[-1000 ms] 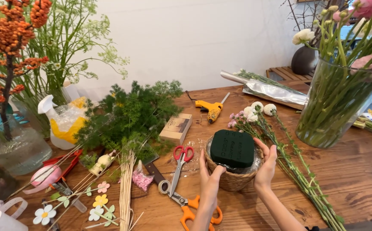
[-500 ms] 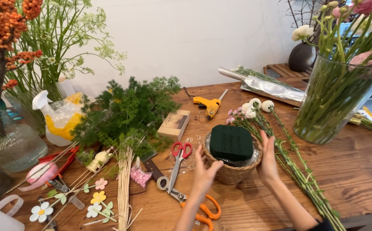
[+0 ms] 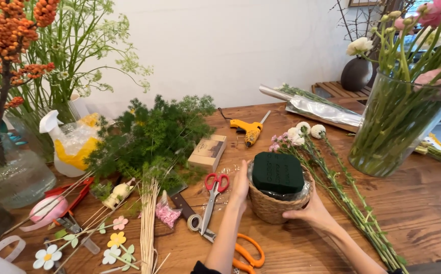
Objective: The person places a block of floral foam into a small woven basket and secures it with clear tape. They then use scissors to cut the stems of several white flowers before inserting them into the foam.
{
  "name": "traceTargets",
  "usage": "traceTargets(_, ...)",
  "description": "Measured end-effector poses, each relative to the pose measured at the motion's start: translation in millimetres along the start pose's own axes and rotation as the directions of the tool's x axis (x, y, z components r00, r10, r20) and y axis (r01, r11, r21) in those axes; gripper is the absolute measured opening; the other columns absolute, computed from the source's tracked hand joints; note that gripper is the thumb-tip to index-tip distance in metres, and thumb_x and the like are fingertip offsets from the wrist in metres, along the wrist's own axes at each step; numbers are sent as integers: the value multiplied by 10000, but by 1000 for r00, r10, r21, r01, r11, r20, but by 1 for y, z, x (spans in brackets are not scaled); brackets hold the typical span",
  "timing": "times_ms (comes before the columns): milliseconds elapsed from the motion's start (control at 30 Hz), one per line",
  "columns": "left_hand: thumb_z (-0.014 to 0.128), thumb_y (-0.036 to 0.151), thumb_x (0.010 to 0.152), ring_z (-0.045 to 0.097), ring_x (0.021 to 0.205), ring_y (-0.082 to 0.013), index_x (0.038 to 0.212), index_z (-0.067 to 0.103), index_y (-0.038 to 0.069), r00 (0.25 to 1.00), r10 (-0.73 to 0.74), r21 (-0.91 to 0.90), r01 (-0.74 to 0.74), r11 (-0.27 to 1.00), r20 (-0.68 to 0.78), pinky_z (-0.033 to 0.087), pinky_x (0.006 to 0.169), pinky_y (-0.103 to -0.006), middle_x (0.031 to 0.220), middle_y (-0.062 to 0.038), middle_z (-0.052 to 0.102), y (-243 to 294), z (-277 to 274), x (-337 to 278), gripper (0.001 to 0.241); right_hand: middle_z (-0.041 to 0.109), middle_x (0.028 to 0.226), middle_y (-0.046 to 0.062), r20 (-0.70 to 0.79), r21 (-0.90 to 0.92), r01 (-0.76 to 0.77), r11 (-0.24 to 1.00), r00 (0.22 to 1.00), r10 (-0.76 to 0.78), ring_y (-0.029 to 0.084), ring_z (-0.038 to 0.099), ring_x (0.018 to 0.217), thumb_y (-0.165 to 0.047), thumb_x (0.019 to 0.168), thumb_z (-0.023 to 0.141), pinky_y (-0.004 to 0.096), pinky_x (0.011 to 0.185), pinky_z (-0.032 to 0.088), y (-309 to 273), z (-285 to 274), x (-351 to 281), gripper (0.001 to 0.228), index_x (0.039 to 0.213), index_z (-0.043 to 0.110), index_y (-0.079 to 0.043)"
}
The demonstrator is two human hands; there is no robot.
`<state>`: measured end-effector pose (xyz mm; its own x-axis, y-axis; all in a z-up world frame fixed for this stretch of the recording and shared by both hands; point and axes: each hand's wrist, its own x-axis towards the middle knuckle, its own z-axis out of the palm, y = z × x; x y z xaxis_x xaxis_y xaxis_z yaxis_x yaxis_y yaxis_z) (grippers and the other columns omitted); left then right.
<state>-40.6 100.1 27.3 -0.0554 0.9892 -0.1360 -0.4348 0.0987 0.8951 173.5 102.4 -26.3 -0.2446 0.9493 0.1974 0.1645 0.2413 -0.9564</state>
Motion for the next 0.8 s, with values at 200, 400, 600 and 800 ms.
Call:
traceTargets(200,234,537,982,251,1521,-215,1535,339,115,985,165,331,-170,928,44,159,1240,-399,1620,-82,313,-34,-20,27,703,451,1540,145,48,196,-125,973,992,117,258,461,1401,66,535,873,422,1188,308,7,2,5,1463,1562,-122,-245)
traceTargets(400,181,534,987,145,1541,-171,1579,189,118,985,166,385,-171,907,47,111,1246,-385,1673,-57,151,-36,-16,20,724,599,1441,154,0,145,-104,984,994,105,288,581,1319,14,499,927,419,1174,393,-6,4,1,1152,1494,359,-96)
traceTargets(600,242,446,1009,364,1463,-201,1484,418,101,940,332,312,-340,887,78,249,1208,-377,1573,-96,414,-43,-17,34,613,578,1447,157,-50,151,-138,979,988,147,267,543,1348,72,487,916,402,1206,296,-5,5,7,1327,1539,133,-129)
traceTargets(800,516,479,893,408,1447,-165,1458,490,93,980,196,142,-193,971,-11,270,1205,-315,1563,-50,454,-32,-14,30,685,615,1326,235,22,221,-294,930,955,296,246,603,825,126,658,717,379,788,489,3,-6,-6,1343,1577,-164,-301)
